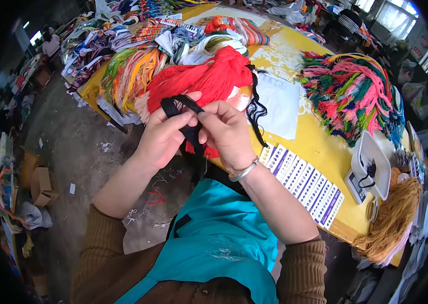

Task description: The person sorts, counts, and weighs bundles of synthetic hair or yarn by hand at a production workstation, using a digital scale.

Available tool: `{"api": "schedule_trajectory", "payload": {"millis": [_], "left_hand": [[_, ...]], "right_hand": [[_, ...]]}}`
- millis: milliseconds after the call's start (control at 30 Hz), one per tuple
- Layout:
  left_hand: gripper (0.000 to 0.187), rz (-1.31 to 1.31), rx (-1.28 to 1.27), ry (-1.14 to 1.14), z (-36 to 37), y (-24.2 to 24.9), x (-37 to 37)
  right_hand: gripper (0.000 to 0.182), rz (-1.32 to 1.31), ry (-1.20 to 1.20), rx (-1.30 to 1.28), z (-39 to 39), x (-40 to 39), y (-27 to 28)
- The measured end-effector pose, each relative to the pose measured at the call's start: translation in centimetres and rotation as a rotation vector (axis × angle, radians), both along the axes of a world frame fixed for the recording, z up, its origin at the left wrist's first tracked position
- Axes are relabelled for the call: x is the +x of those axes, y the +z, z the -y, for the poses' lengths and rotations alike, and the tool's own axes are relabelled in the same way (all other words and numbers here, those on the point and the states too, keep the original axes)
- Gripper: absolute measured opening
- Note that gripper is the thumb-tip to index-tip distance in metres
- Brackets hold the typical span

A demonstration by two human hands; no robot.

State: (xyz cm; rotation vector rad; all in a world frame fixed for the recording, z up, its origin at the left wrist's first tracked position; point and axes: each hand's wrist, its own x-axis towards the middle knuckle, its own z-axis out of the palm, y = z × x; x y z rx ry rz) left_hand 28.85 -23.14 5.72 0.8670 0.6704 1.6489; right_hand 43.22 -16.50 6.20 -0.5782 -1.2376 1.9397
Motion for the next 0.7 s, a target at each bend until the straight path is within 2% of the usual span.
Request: {"api": "schedule_trajectory", "payload": {"millis": [67, 100, 133, 200, 233, 267, 300, 333, 367, 400, 433, 467, 500, 533, 600, 633, 667, 700], "left_hand": [[0.035, 0.003, 0.015, -0.013, -0.4, -0.5, -0.5], [0.035, 0.095, 0.017, -0.069, -0.5, -1.0, -1.0], [0.036, 0.187, 0.019, -0.126, -0.6, -1.3, -1.4], [0.021, 0.071, -0.065, -0.147, -0.3, -0.2, -1.4], [0.017, -0.029, -0.115, -0.124, -0.1, -0.1, -1.6], [0.014, -0.162, -0.127, -0.089, -0.1, -1.2, -2.0], [0.014, -0.101, -0.195, -0.211, 0.2, -1.6, -3.1], [0.015, -0.041, -0.261, -0.337, 0.5, -1.9, -4.6], [0.018, 0.082, -0.207, -0.246, 1.1, -3.2, -5.5], [0.028, 0.119, -0.254, -0.185, 1.6, -3.3, -7.1], [0.031, 0.15, -0.282, -0.107, 2.3, -4.7, -9.8], [0.028, 0.336, -0.252, -0.021, 3.1, -6.0, -11.9], [0.027, 0.496, -0.165, -0.081, 4.2, -7.7, -14.5], [0.028, 0.533, -0.151, -0.071, 5.4, -9.6, -17.3], [0.029, 0.577, -0.269, 0.171, 8.9, -12.6, -21.5], [0.03, 0.576, -0.336, 0.301, 10.7, -14.5, -23.9], [0.03, 0.587, -0.37, 0.383, 12.6, -16.6, -26.1], [0.031, 0.597, -0.405, 0.466, 14.3, -18.6, -28.0]], "right_hand": [[0.005, -0.056, 0.061, -0.082, -0.7, 0.5, 0.1], [0.005, -0.114, 0.121, -0.165, -1.2, 0.9, 0.1], [0.008, -0.047, 0.17, -0.137, -1.6, 1.3, -0.1], [0.011, 0.242, 0.189, 0.037, -1.3, 1.2, 1.2], [0.013, 0.347, 0.228, 0.301, -1.6, 1.5, 1.1], [0.013, 0.354, 0.221, 0.365, -1.7, 1.8, 1.6], [0.015, 0.364, 0.208, 0.428, -1.8, 2.3, 2.5], [0.016, 0.347, 0.204, 0.343, -2.2, 2.9, 3.2], [0.016, 0.233, 0.155, 0.265, -2.7, 3.6, 4.1], [0.016, 0.117, 0.102, 0.191, -3.4, 4.4, 5.2], [0.017, 0.115, 0.031, 0.229, -4.3, 5.7, 6.6], [0.018, 0.087, -0.088, 0.25, -5.1, 7.0, 7.9], [0.019, 0.068, -0.144, 0.204, -6.6, 8.7, 9.3], [0.018, 0.07, -0.237, 0.188, -7.6, 10.4, 10.8], [0.017, 0.02, -0.303, 0.221, -10.9, 14.4, 13.2], [0.021, 0.005, -0.459, 0.248, -13.0, 15.8, 14.2], [0.018, -0.098, -0.319, 0.231, -16.5, 19.2, 14.9], [0.019, -0.015, -0.459, 0.203, -14.8, 19.1, 17.5]]}}
